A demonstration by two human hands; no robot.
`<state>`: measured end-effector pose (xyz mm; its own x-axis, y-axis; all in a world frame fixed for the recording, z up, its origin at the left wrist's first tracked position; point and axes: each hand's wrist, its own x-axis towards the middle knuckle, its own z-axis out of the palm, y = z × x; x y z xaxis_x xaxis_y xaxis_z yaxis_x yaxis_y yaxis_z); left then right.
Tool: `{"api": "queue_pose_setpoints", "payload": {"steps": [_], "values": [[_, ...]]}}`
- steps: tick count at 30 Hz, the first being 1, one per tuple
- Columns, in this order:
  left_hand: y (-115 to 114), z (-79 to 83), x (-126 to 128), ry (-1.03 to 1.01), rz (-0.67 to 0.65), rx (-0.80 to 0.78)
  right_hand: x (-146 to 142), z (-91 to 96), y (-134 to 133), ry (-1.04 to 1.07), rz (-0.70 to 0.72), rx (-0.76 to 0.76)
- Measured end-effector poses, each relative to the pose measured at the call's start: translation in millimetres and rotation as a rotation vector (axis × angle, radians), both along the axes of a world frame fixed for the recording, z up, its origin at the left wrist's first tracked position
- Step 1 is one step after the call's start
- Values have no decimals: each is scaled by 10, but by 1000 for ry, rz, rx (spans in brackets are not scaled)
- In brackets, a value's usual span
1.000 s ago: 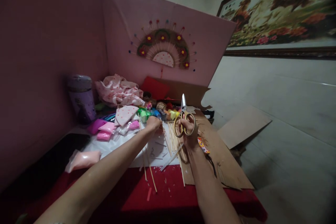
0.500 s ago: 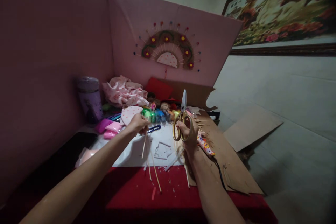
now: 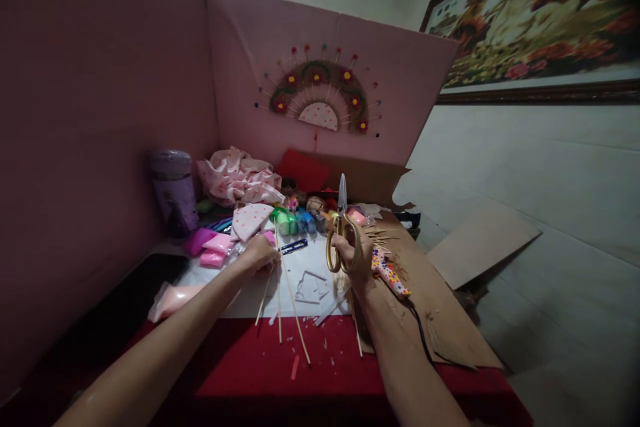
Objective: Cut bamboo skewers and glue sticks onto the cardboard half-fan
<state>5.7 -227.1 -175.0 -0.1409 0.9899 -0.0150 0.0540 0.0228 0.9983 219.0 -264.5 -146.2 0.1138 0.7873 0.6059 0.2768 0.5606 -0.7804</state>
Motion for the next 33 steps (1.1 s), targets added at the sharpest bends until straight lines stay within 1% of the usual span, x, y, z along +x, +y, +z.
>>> {"api": "queue_pose_setpoints", "payload": {"steps": [2,4,5,6,8,10,11,13,15,17,20,23,25,28,29,31,33], "values": [[-21,123,-12,69,-46,-84,-20,7,-16,-9,2,19],[-59,320,-13,110,-99,-122,-35,12,-33,-13,-4,42],[-82,433,-5,134,-175,-108,-40,12,-40,-16,-13,51],[-106,543,9,133,-217,-46,-42,9,-45,-18,-27,57],[-145,717,54,90,-232,86,-43,0,-51,-17,-56,63],[-162,784,110,71,-242,179,-40,-11,-51,-13,-84,70],[-162,774,138,87,-239,231,-39,-15,-49,-13,-96,74],[-154,696,184,142,-220,342,-38,-17,-44,-19,-121,72],[-151,603,213,151,-211,398,-38,-15,-39,-14,-142,65],[-167,557,228,92,-198,385,-40,-12,-36,0,-155,66],[-207,585,238,7,-171,369,-45,-14,-35,1,-170,78],[-230,587,265,29,-169,434,-49,-30,-31,-23,-170,74],[-237,511,296,87,-209,463,-50,-44,-25,-29,-161,70],[-247,329,346,153,-340,414,-53,-61,-24,-9,-155,59],[-251,271,359,158,-363,394,-56,-63,-29,-3,-155,47],[-259,183,373,145,-379,363,-70,-64,-48,2,-152,21],[-266,134,376,111,-372,341,-93,-60,-78,13,-154,17]]}}
